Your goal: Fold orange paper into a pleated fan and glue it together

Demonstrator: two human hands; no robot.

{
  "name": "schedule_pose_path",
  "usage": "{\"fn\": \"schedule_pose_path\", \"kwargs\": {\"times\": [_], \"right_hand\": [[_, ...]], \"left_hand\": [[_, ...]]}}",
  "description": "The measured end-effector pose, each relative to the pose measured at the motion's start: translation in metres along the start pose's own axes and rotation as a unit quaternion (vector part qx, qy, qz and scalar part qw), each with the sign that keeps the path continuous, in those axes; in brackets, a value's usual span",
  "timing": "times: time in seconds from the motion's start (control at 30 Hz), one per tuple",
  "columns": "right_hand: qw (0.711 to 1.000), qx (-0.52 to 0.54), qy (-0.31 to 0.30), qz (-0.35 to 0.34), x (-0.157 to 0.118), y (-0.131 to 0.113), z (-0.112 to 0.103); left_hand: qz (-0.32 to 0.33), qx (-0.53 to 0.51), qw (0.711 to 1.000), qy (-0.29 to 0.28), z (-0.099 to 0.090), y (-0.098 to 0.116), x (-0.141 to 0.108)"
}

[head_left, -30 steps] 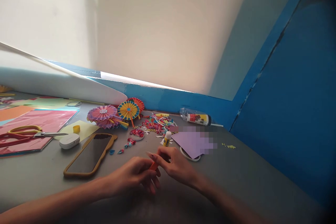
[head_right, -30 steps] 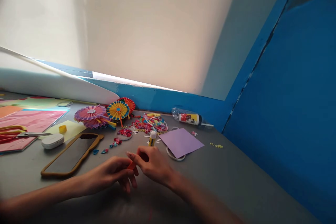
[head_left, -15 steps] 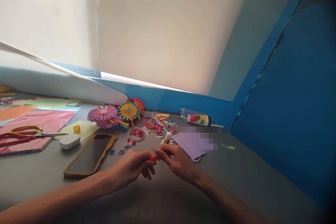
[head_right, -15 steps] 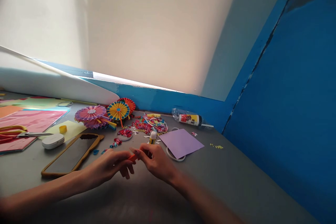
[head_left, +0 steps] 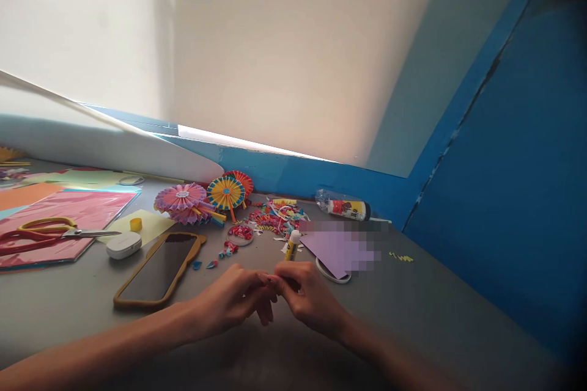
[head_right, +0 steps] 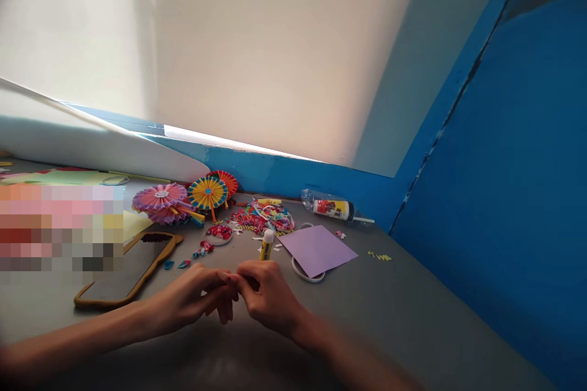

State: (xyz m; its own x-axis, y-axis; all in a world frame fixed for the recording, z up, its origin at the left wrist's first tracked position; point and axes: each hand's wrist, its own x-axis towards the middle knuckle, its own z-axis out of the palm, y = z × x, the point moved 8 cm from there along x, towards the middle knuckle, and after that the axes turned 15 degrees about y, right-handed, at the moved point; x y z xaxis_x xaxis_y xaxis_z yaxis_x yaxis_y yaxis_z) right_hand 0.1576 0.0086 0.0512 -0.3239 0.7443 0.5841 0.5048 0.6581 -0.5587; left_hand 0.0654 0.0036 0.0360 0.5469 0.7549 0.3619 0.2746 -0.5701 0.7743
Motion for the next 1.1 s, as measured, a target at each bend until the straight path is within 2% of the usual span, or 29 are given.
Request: {"fn": "schedule_pose_path", "kwargs": {"times": [0.2,0.37,0.57,0.77,0.97,1.1], "right_hand": [[0.999,-0.033,0.027,0.008,0.005,0.009,-0.008],[0.999,-0.01,0.019,0.037,0.007,0.009,-0.009],[0.996,0.022,0.021,0.087,0.008,0.02,-0.012],[0.993,0.051,0.012,0.11,0.008,0.025,-0.013],[0.993,0.044,-0.004,0.111,0.009,0.026,-0.016],[0.993,0.041,-0.004,0.113,0.01,0.024,-0.017]], "left_hand": [[-0.041,-0.092,0.995,-0.015,0.004,-0.011,0.003],[-0.027,-0.052,0.998,0.018,-0.001,-0.017,0.004],[-0.03,-0.073,0.997,-0.018,0.0,-0.013,0.003],[-0.043,-0.035,0.998,0.007,-0.004,-0.019,0.003],[-0.013,0.028,1.0,0.005,-0.004,-0.01,-0.001],[-0.009,0.012,1.0,0.01,-0.006,-0.009,0.0]]}}
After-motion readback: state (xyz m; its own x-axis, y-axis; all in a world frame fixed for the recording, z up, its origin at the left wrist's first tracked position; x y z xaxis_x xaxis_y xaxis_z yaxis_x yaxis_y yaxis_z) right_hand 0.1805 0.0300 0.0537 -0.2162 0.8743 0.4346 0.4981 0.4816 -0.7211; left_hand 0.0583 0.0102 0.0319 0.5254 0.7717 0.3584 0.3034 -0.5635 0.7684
